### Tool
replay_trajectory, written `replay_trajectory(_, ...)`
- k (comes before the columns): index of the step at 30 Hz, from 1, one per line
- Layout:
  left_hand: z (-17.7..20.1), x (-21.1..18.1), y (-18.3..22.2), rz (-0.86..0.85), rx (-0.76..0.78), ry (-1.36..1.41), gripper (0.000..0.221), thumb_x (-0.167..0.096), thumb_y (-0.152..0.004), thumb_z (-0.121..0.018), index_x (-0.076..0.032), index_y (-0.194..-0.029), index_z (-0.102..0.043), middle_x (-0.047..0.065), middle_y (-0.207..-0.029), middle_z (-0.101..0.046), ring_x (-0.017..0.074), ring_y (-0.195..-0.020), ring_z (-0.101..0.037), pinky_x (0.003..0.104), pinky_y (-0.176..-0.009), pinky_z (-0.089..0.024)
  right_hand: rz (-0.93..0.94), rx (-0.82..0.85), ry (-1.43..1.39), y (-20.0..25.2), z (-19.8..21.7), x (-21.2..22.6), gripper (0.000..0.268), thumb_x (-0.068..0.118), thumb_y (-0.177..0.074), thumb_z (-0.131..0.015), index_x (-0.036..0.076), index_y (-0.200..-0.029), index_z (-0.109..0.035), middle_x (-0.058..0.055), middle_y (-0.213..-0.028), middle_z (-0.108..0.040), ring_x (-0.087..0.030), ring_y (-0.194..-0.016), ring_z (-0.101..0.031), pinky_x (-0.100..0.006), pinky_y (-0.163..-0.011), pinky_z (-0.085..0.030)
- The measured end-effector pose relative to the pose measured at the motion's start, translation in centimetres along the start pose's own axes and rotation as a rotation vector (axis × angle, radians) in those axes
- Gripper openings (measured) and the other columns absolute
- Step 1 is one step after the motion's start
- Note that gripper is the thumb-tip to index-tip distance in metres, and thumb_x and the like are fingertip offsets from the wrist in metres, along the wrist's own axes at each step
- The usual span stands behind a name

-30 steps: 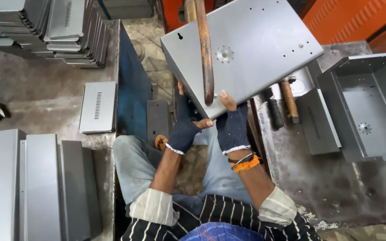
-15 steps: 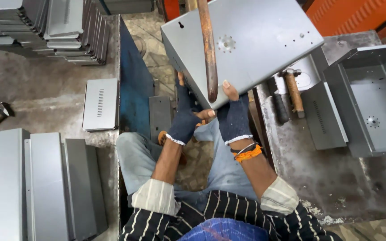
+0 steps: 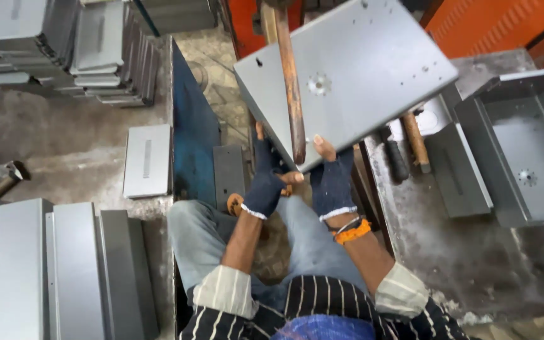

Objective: Spot welding metal sheets to assemble industrial enclosures or boxes.

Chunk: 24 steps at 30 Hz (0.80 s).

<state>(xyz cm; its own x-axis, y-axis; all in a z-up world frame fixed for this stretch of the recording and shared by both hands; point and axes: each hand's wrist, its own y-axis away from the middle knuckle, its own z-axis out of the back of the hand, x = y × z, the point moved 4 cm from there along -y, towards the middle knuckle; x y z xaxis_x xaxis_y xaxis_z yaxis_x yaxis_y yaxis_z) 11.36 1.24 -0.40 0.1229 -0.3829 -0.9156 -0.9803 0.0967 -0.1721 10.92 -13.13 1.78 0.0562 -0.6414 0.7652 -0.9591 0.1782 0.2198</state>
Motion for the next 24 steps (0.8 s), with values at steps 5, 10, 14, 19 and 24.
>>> replay_trajectory(5, -0.2, 1.6, -0.3, 0.026, -0.051, 0.053, 0.153, -0.02, -0.06, -0.097, -0.023, -0.167, 0.012, 0.014, -0.163, -0.029, 0.0277, -0.139, -0.046, 0.044, -0.104, -0.056, -0.006, 0.026, 0.033, 0.5, -1.0, 1.6, 0.041, 0.022, -0.088, -0.077, 0.001, -0.119, -0.062, -0.003, -0.105, -0.062, -0.016, -0.094, -0.06, -0.035, -0.083, -0.052)
replay_trajectory(10, 6.1, 10.2, -0.8, -0.271, -0.208, -0.042, 0.114, -0.034, -0.084, -0.078, -0.018, -0.169, -0.004, 0.014, -0.151, -0.044, 0.0264, -0.125, -0.053, 0.038, -0.097, -0.054, 0.0, 0.154, -0.01, 1.8, 2.0, 3.5, 0.046, 0.02, -0.087, -0.075, 0.003, -0.126, -0.059, -0.005, -0.11, -0.066, -0.017, -0.1, -0.066, -0.034, -0.09, -0.055)
replay_trajectory(14, 3.6, -4.2, 3.1, -0.161, -0.278, -0.191, 0.071, -0.038, -0.11, -0.052, -0.009, -0.166, -0.022, 0.012, -0.152, -0.049, 0.0204, -0.13, -0.049, 0.033, -0.111, -0.042, -0.096, 0.112, 0.091, 1.4, 8.0, 4.5, 0.046, 0.024, -0.087, -0.071, -0.001, -0.124, -0.061, -0.011, -0.107, -0.068, -0.022, -0.094, -0.069, -0.036, -0.085, -0.058)
replay_trajectory(19, 0.8, -6.5, 3.9, -0.273, -0.101, -0.337, 0.056, -0.037, -0.115, -0.047, -0.003, -0.159, -0.042, 0.011, -0.16, -0.049, 0.0195, -0.146, -0.045, 0.035, -0.123, -0.033, -0.235, 0.233, 0.044, -3.6, 12.3, 6.2, 0.045, 0.023, -0.087, -0.067, -0.002, -0.124, -0.06, -0.014, -0.109, -0.068, -0.026, -0.096, -0.07, -0.04, -0.086, -0.06)
replay_trajectory(24, -0.5, -5.7, 3.3, -0.257, -0.11, -0.409, 0.055, -0.041, -0.112, -0.048, -0.001, -0.15, -0.052, 0.009, -0.151, -0.058, 0.0202, -0.142, -0.051, 0.034, -0.12, -0.037, -0.038, 0.069, 0.125, -4.0, 10.3, 8.9, 0.062, 0.019, -0.08, -0.065, 0.002, -0.139, -0.057, -0.011, -0.113, -0.068, -0.023, -0.096, -0.073, -0.039, -0.086, -0.063)
